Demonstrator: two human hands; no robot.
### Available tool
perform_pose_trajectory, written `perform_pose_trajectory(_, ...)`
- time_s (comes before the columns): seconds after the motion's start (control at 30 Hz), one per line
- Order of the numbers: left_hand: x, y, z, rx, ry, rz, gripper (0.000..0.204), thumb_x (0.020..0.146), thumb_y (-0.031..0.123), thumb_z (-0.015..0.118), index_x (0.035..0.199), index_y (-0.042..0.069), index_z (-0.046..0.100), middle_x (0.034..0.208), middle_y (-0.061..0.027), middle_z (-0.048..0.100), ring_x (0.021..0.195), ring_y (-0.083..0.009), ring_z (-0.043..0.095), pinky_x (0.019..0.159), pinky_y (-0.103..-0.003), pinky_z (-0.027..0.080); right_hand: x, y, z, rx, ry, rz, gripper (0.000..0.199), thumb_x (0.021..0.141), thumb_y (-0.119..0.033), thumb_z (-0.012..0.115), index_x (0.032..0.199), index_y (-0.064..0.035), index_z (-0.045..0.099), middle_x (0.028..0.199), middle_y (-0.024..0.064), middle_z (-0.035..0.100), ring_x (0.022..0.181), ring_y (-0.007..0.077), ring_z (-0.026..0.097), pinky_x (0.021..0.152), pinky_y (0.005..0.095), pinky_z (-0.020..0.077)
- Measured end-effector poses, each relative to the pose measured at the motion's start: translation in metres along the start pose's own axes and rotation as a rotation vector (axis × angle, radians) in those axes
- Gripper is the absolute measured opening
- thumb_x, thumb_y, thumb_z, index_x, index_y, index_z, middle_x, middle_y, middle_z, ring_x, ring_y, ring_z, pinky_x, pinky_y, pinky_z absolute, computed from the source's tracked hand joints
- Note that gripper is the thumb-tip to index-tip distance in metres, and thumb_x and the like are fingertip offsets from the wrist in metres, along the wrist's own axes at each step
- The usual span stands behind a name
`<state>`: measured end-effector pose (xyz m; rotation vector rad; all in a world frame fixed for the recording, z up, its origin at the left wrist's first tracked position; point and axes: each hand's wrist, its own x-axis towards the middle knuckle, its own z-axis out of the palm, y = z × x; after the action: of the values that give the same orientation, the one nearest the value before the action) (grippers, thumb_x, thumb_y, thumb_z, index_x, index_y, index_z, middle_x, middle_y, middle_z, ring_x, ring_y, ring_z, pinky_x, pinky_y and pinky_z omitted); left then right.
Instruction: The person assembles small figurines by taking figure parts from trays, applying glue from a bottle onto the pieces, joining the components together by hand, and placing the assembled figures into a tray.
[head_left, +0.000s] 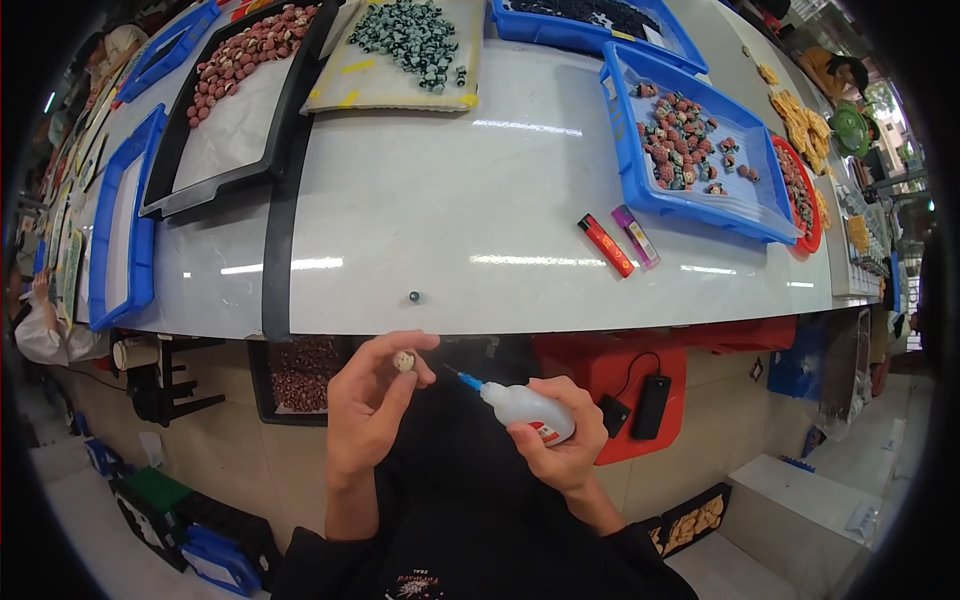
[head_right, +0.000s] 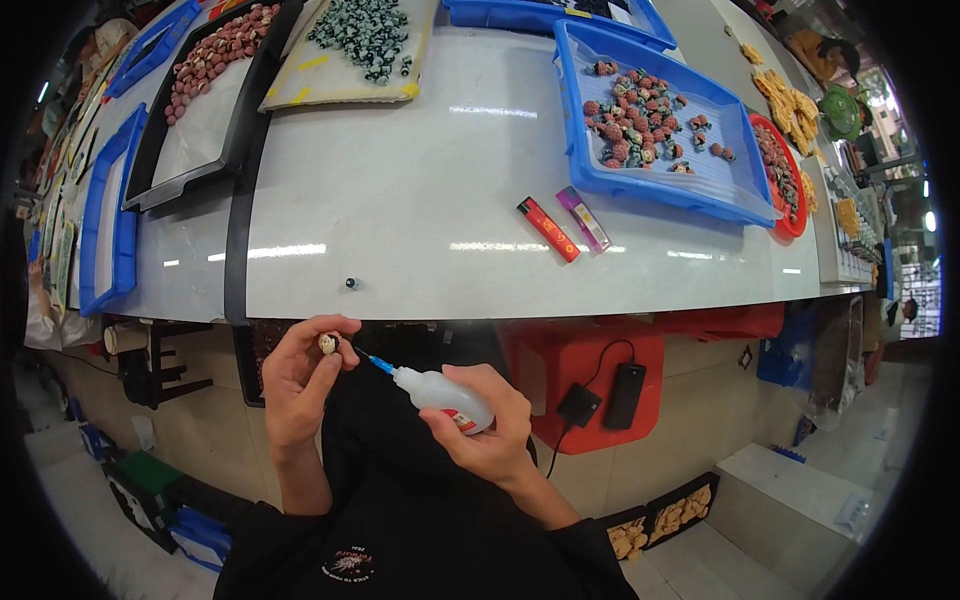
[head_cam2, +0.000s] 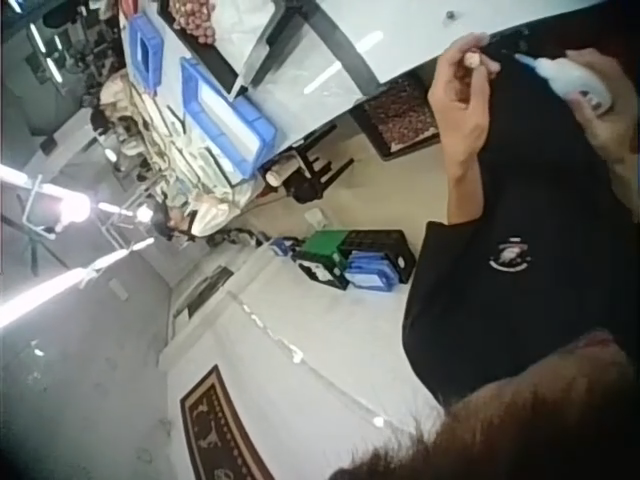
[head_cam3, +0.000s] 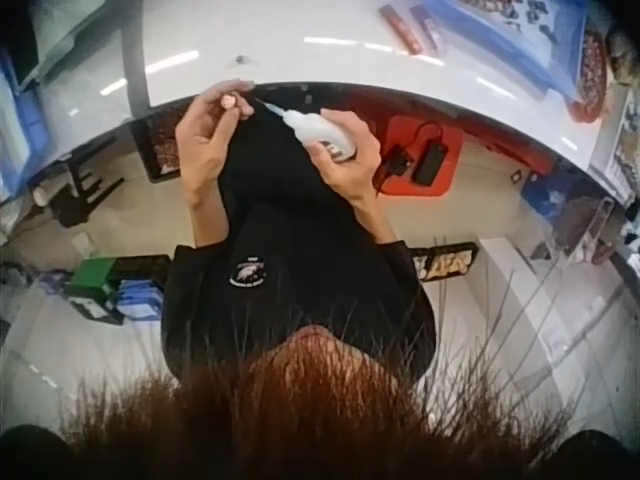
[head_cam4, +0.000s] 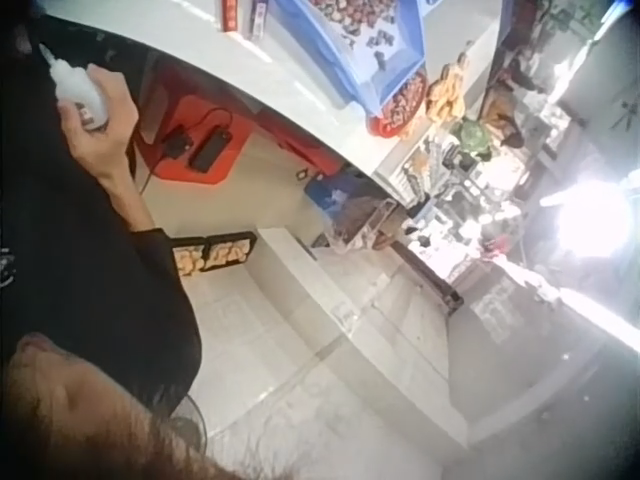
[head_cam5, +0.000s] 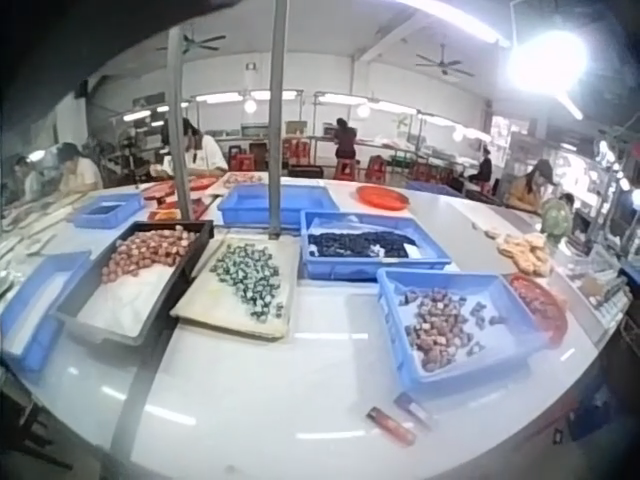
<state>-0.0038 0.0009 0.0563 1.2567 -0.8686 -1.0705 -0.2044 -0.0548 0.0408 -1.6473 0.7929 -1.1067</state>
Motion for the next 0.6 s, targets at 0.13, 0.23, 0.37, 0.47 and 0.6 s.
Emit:
perform_pose_trajectory(0.13,0.002,0.0022,-0.0002,-0.026,-0.054,-0.018,0.034,0.088,-0.005,0.047,0.122,-0.008,0.051,0.117,-0.017,0.056,0.09,-0.015,0.058,0.08,-0.027,0.048,0.0015,-0.0031,0.0,-0.02,-0.062,-0.018,0.043,0.07,-0.003,0.078,0.107,0.0025,0.058,0.083,0.0128,0.063,0.068,0.0173,0.063,0.057,0.0258,0.0484)
perform_pose_trajectory(0.23,0.0018,0.0036,0.0011,-0.106,-0.041,-0.037,0.034,0.088,-0.008,0.045,0.121,-0.007,0.054,0.115,-0.0151,0.056,0.093,-0.0169,0.06,0.083,-0.028,0.048,-0.0018,-0.0012,0.0018,0.017,-0.064,0.031,0.043,0.07,-0.003,0.078,0.108,0.0024,0.058,0.083,0.0131,0.063,0.067,0.0182,0.063,0.057,0.0261,0.0483)
perform_pose_trajectory(0.37,-0.0022,0.0037,-0.0012,-0.065,-0.05,-0.005,0.034,0.088,-0.007,0.046,0.122,-0.007,0.054,0.115,-0.0156,0.055,0.093,-0.0192,0.061,0.083,-0.029,0.05,-0.0004,-0.0002,0.0038,-0.033,-0.077,-0.028,0.041,0.071,-0.003,0.075,0.108,0.0023,0.056,0.08,0.01,0.061,0.064,0.0126,0.059,0.055,0.0227,0.0446)
perform_pose_trajectory(0.47,-0.0024,0.0016,-0.0022,-0.051,-0.065,-0.012,0.033,0.089,-0.006,0.047,0.121,-0.006,0.055,0.113,-0.015,0.055,0.092,-0.0185,0.061,0.083,-0.029,0.05,-0.0014,0.0002,0.0021,-0.017,-0.088,0.036,0.043,0.07,-0.004,0.078,0.108,0.0013,0.059,0.082,0.0128,0.063,0.067,0.0197,0.063,0.057,0.027,0.0488)
perform_pose_trajectory(0.6,-0.0019,0.0048,-0.0011,0.009,-0.068,-0.03,0.031,0.089,-0.006,0.05,0.119,-0.005,0.057,0.111,-0.014,0.055,0.09,-0.0172,0.06,0.082,-0.027,0.05,0.0055,-0.0027,0.0001,-0.097,-0.076,-0.025,0.045,0.07,-0.007,0.077,0.108,0.0036,0.056,0.083,0.0093,0.061,0.065,0.0124,0.06,0.055,0.0221,0.0451)
